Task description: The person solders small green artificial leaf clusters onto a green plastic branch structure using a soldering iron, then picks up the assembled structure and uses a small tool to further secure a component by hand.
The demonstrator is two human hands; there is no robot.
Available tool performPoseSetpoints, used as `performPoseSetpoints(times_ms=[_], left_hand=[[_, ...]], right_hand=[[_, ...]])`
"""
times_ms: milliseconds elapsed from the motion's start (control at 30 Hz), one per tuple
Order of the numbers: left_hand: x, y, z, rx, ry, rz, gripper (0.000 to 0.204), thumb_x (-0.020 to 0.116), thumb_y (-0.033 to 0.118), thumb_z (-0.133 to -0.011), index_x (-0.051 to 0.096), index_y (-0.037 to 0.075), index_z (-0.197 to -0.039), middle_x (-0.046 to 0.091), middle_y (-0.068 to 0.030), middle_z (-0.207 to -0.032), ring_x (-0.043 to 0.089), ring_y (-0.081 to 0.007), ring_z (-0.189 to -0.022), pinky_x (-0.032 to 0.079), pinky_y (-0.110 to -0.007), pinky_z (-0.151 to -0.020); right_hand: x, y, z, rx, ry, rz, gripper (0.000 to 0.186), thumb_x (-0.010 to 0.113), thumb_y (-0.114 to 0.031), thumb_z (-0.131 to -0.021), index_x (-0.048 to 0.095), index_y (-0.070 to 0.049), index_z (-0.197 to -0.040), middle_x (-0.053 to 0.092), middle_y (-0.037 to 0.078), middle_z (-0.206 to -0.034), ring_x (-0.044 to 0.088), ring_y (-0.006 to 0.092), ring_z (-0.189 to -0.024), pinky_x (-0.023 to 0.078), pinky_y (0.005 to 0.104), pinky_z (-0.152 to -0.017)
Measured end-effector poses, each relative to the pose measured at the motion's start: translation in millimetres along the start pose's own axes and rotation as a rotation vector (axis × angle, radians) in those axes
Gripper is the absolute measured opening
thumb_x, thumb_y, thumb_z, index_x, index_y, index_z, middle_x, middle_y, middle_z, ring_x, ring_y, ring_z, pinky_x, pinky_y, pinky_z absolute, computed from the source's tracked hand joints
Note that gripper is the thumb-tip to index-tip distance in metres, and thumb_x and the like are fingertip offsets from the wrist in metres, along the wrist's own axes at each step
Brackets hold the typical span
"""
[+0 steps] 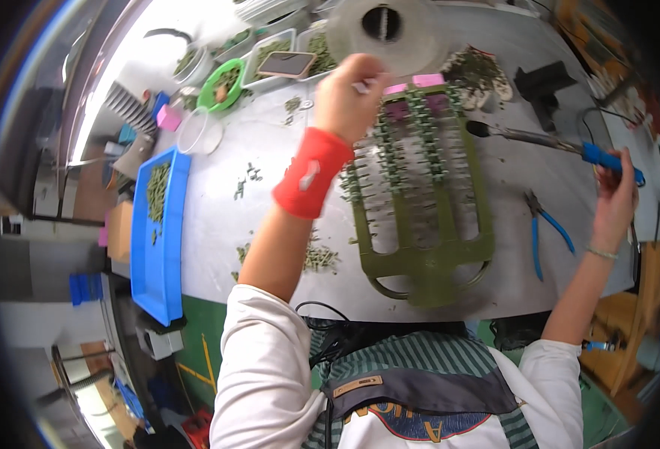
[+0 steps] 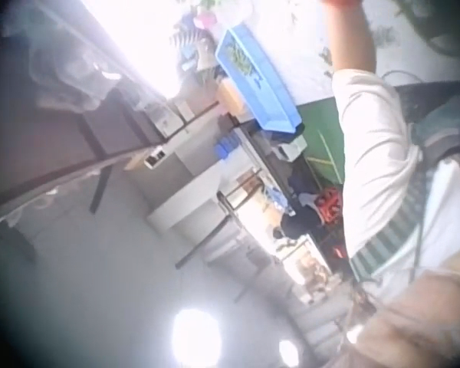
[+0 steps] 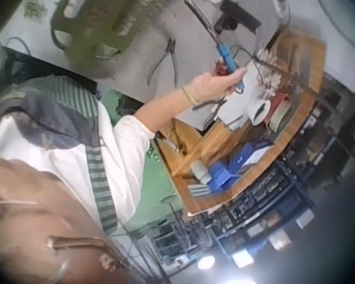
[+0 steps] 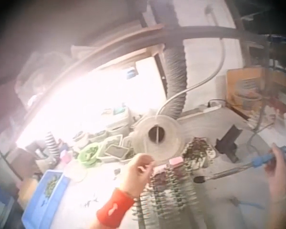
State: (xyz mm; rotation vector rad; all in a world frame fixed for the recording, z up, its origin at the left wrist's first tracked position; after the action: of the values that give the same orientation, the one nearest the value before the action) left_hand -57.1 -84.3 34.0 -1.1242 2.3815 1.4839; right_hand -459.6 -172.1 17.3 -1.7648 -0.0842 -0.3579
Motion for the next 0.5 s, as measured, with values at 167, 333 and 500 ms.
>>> performPoseSetpoints(times_ms=[167, 333, 500], left_hand=[[-197.6, -128.9, 64.2, -0.568, -0.064, -0.769, 0.017, 0.065, 0.024, -0.077, 0.069, 0.008, -0.082, 0.067, -0.0098, -0.072, 0.065, -0.0241, -0.07, 0.051, -0.033, -0.068], [-227.8, -160.4, 128.5, -0.708, 0.051, -0.861, 0.013, 0.065, 0.012, -0.074, 0.069, 0.01, -0.087, 0.068, -0.0104, -0.084, 0.066, -0.0245, -0.077, 0.051, -0.033, -0.074], [-219.4, -160.4, 141.7, -0.232, -0.291, -0.909, 0.036, 0.049, -0.011, -0.072, 0.065, 0.008, -0.098, 0.062, -0.0067, -0.109, 0.055, -0.0309, -0.102, 0.046, -0.036, -0.088]], right_hand=[[7.9, 5.1, 5.6, 0.026, -0.047, -0.057, 0.026, 0.064, -0.024, -0.087, 0.065, -0.001, -0.098, 0.065, 0.007, -0.09, 0.059, 0.0091, -0.069, 0.052, 0.0209, -0.07], [2.6, 3.0, 6.4, 0.031, -0.059, -0.041, 0.026, 0.064, -0.024, -0.087, 0.064, -0.001, -0.098, 0.064, 0.006, -0.089, 0.059, 0.0091, -0.069, 0.052, 0.0205, -0.07], [0.4, -0.8, 6.1, 0.044, -0.062, -0.024, 0.026, 0.064, -0.024, -0.086, 0.065, 0.0, -0.096, 0.064, 0.006, -0.086, 0.059, 0.0091, -0.069, 0.052, 0.0202, -0.069]])
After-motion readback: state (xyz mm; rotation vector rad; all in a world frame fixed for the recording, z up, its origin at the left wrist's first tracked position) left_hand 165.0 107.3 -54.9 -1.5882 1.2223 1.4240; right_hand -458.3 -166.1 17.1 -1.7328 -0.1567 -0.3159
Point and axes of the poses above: each hand's wrist, its own z-axis away from the middle knuckle, its own x-axis out of the palm, y = z × x, the point moved 1 cm from there along -z, towards the middle knuckle
